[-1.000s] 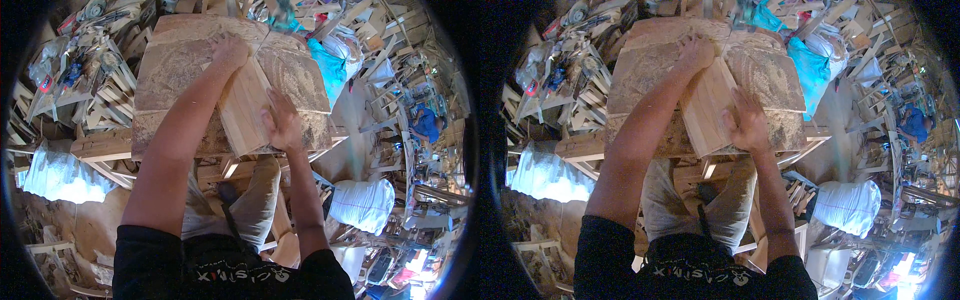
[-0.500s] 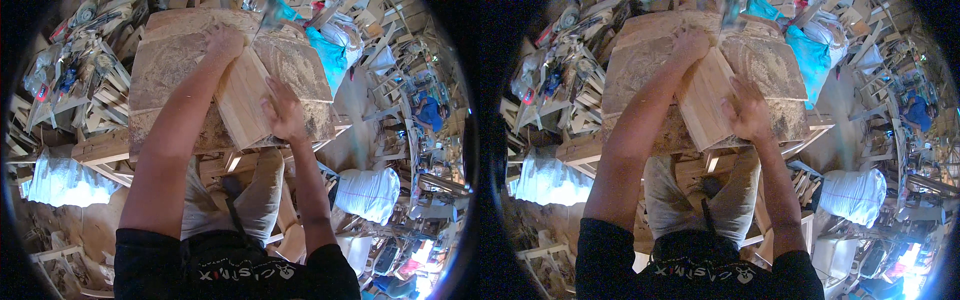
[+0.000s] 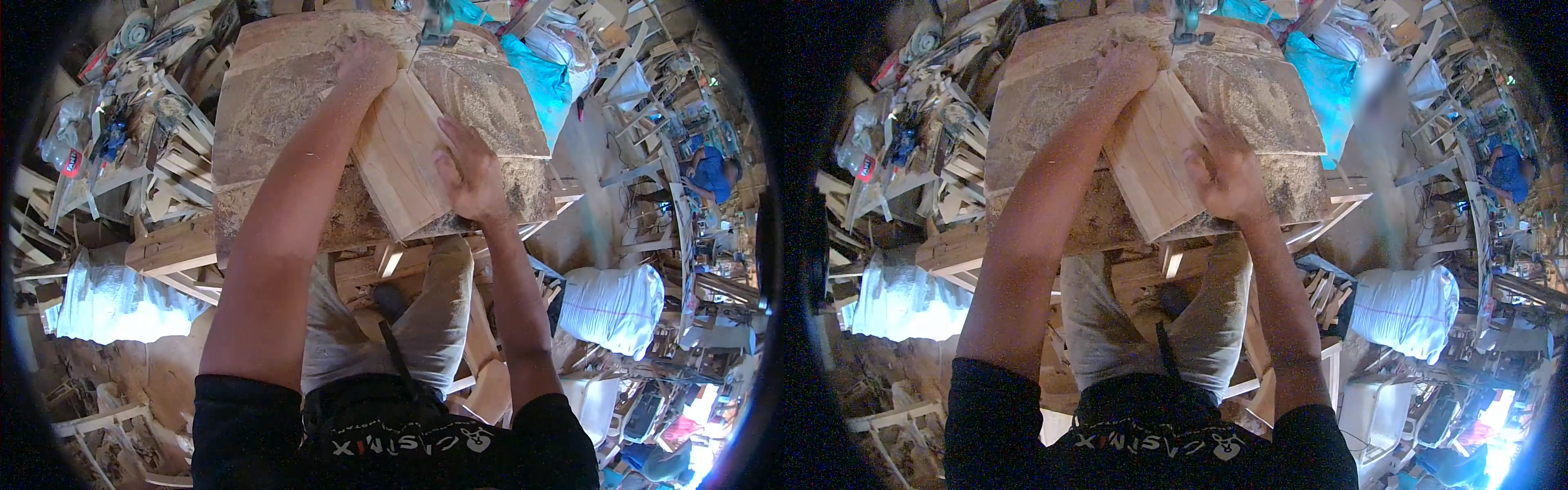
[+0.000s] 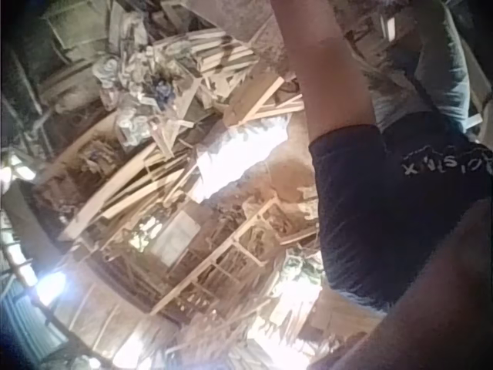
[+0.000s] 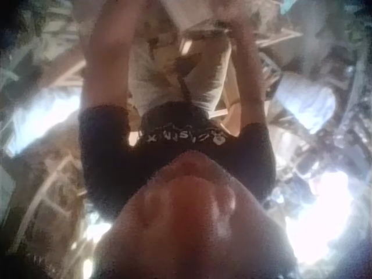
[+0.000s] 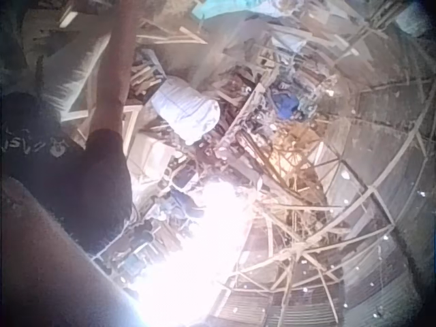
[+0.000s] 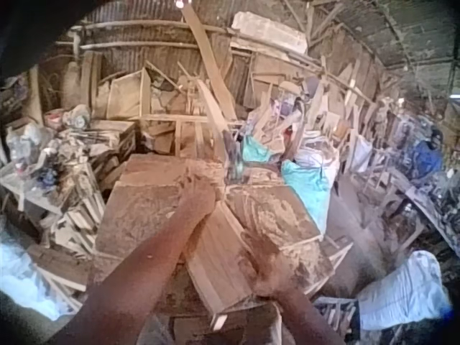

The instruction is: The person uses a power saw to cut curved shapes into small wooden boards, handling one board at a time and positioning it on a workbench.

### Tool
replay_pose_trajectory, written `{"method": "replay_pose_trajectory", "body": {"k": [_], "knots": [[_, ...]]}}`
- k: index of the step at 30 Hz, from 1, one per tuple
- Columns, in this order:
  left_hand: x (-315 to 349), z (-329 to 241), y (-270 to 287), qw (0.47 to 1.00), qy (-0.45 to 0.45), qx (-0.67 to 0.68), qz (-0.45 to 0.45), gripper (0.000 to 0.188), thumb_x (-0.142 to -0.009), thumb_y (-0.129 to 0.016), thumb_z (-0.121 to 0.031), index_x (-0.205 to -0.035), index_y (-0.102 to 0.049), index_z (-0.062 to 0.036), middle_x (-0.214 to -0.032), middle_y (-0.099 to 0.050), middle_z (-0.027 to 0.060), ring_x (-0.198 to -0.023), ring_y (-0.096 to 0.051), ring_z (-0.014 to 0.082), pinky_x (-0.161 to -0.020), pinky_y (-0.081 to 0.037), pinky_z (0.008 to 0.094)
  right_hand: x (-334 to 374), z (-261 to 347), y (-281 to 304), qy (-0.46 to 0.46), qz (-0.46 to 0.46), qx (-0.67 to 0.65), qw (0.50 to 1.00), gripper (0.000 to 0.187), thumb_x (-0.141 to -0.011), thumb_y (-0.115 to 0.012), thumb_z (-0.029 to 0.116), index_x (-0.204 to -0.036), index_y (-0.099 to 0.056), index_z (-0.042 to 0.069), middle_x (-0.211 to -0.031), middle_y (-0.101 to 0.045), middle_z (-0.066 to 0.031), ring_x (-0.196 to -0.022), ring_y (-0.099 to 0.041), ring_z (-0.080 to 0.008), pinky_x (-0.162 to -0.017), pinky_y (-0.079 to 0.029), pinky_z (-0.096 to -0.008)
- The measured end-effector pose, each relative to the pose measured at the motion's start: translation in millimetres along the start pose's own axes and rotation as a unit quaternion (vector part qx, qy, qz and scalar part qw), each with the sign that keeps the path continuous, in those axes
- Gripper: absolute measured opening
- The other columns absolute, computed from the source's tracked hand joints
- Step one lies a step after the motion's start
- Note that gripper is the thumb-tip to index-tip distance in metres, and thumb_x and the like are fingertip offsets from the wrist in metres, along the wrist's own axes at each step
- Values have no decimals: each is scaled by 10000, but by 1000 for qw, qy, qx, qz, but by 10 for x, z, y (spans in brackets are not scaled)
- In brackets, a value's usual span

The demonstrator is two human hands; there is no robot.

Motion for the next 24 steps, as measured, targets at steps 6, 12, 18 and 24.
{"method": "replay_pose_trajectory", "body": {"k": [6,12,18,24], "knots": [[-158,-63,-154,1000,-8,-15,16,575,-954,-569,-299,-1456,-547,-20,-1597,-371,260,-1483,-315,506,-1186,-202,708,10,-72,23,-16,-4,-1,1000,515,-938,-675,187,-1389,-569,-39,-1396,-595,-291,-1316,-566,-457,-1127,-444,-480],[-348,214,-409,996,-43,-74,-20,563,-973,-536,-315,-1457,-547,-29,-1621,-358,226,-1495,-304,479,-1180,-218,715,-61,-41,-48,8,-2,-32,999,506,-953,-658,198,-1388,-569,-44,-1401,-591,-293,-1321,-562,-457,-1132,-442,-481],[-92,-133,-60,1000,-1,6,-20,545,-973,-531,-308,-1441,-563,-31,-1616,-366,228,-1494,-308,476,-1178,-228,709,8,-150,21,-21,-10,5,1000,499,-941,-678,204,-1363,-588,-48,-1386,-602,-294,-1318,-569,-449,-1132,-442,-482],[-400,277,-374,1000,-8,3,12,513,-969,-532,-279,-1408,-595,-22,-1581,-405,238,-1476,-329,484,-1191,-228,680,-88,-22,-73,-1,-14,-20,1000,512,-921,-693,243,-1329,-602,-53,-1349,-613,-310,-1274,-590,-466,-1111,-461,-497]]}}
Point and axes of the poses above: each hand's wrist, its own x-axis away from the middle knuckle, its own y-axis out of the back of the hand, z = x × y, the point moved 7 cm from there along -x, towards the middle knuckle
